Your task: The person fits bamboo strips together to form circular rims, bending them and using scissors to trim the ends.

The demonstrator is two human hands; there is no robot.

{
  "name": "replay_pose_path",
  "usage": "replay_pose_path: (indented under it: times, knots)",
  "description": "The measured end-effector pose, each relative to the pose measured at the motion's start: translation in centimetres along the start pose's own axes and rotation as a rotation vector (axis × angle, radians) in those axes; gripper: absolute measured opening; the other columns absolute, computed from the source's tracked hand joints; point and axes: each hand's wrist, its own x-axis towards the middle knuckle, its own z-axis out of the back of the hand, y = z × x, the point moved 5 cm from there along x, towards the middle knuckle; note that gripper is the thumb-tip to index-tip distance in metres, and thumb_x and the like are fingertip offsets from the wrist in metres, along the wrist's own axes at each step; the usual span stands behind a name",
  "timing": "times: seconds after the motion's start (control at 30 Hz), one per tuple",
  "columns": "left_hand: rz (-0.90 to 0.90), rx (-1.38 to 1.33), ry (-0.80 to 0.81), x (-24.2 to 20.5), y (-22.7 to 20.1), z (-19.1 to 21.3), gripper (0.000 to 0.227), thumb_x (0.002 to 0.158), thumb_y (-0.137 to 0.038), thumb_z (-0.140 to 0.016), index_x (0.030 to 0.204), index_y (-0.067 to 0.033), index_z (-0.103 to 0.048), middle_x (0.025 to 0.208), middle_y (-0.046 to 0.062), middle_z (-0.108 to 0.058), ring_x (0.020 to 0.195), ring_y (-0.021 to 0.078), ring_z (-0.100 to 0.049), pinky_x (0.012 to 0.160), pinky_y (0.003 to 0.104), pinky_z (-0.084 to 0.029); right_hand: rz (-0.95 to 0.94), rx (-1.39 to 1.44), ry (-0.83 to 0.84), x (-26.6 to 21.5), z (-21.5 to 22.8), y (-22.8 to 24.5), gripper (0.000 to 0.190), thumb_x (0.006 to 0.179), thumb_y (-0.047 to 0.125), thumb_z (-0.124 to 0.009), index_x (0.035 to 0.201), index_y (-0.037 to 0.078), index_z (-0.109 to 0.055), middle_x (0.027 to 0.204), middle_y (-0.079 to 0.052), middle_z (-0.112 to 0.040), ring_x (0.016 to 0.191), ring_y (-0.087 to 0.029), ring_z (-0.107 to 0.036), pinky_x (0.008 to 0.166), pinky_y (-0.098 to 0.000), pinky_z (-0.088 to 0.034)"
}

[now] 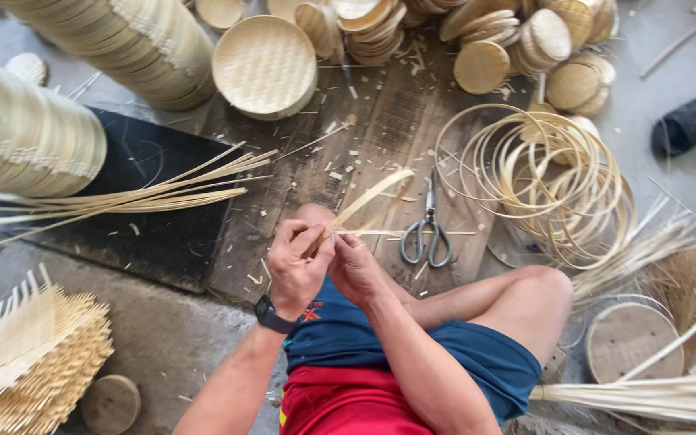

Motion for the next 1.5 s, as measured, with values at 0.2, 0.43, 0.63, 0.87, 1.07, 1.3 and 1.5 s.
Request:
replay_pose_path:
  times: [0.2,0.43,0.63,0.87,1.07,1.3,1.5]
  knots:
    - [-0.322,0.131,0.062,0.2,-0.9,2.9,0.045,0.081,-0.036,-0.081,0.109,-0.0021,-0.077,0.104,0.014,-0.065,0.089,0.0297,-0.063,0.074,0.04,-0.055,-0.114,-0.168,-0.007,0.3,-3.8,-0.3,0.024,0.095,0.017,-0.059,0.116,0.008,-0.069,0.106,-0.006,-0.074,0.094,-0.016,-0.071,0.084,-0.0319,-0.057]
    - [1.084,-0.603,0.71,-4.6,13.7,-2.0,0.034,0.086,-0.022,-0.074,0.107,0.0043,-0.072,0.085,0.013,-0.078,0.069,0.0179,-0.077,0.064,0.032,-0.064,0.655,-1.968,0.39,-1.5,-8.7,6.5,0.016,0.076,0.01,-0.077,0.09,0.008,-0.072,0.085,-0.006,-0.07,0.088,-0.025,-0.067,0.083,-0.0407,-0.05]
    - [0.758,-0.791,0.457,-4.8,16.0,-6.0,0.019,0.095,-0.009,-0.07,0.109,0.0051,-0.07,0.088,0.006,-0.073,0.071,0.0093,-0.066,0.061,0.024,-0.055,0.5,-1.323,0.188,-3.5,-8.6,8.6,0.015,0.087,-0.004,-0.066,0.1,0.001,-0.071,0.096,-0.007,-0.061,0.088,-0.016,-0.059,0.074,-0.0303,-0.05]
    - [0.855,-0.978,0.359,-4.4,10.2,-6.1,0.016,0.094,-0.012,-0.072,0.101,0.0018,-0.07,0.079,0.006,-0.069,0.059,0.0075,-0.055,0.05,0.021,-0.04,0.81,-1.449,-0.237,-5.2,-7.9,10.1,0.006,0.089,0.006,-0.078,0.089,0.004,-0.072,0.085,-0.004,-0.065,0.064,-0.01,-0.055,0.056,-0.0284,-0.045]
    - [1.017,-1.061,0.354,-3.9,9.1,-6.1,0.026,0.097,-0.027,-0.069,0.085,-0.0035,-0.068,0.068,0.004,-0.064,0.05,0.0098,-0.053,0.043,0.023,-0.038,0.823,-1.51,-0.111,-5.4,-10.1,9.8,0.005,0.09,0.005,-0.074,0.092,0.002,-0.07,0.089,-0.007,-0.065,0.071,-0.014,-0.062,0.061,-0.0282,-0.049]
    - [0.863,-0.799,0.286,-4.1,11.3,-6.6,0.038,0.098,-0.031,-0.066,0.07,-0.0056,-0.062,0.058,0.005,-0.063,0.046,0.0105,-0.056,0.038,0.025,-0.041,0.365,-1.614,0.044,-4.0,-9.7,10.2,0.012,0.084,0.008,-0.078,0.092,0.0,-0.074,0.079,-0.008,-0.063,0.07,-0.018,-0.062,0.062,-0.031,-0.049]
    - [0.831,-0.591,0.091,0.8,11.4,-3.1,0.022,0.093,-0.016,-0.079,0.078,-0.0038,-0.069,0.073,0.008,-0.071,0.055,0.0126,-0.059,0.046,0.026,-0.046,0.646,-1.615,-0.05,-5.2,-10.5,13.6,0.028,0.091,0.018,-0.07,0.115,0.003,-0.072,0.095,-0.008,-0.064,0.075,-0.014,-0.062,0.062,-0.0304,-0.051]
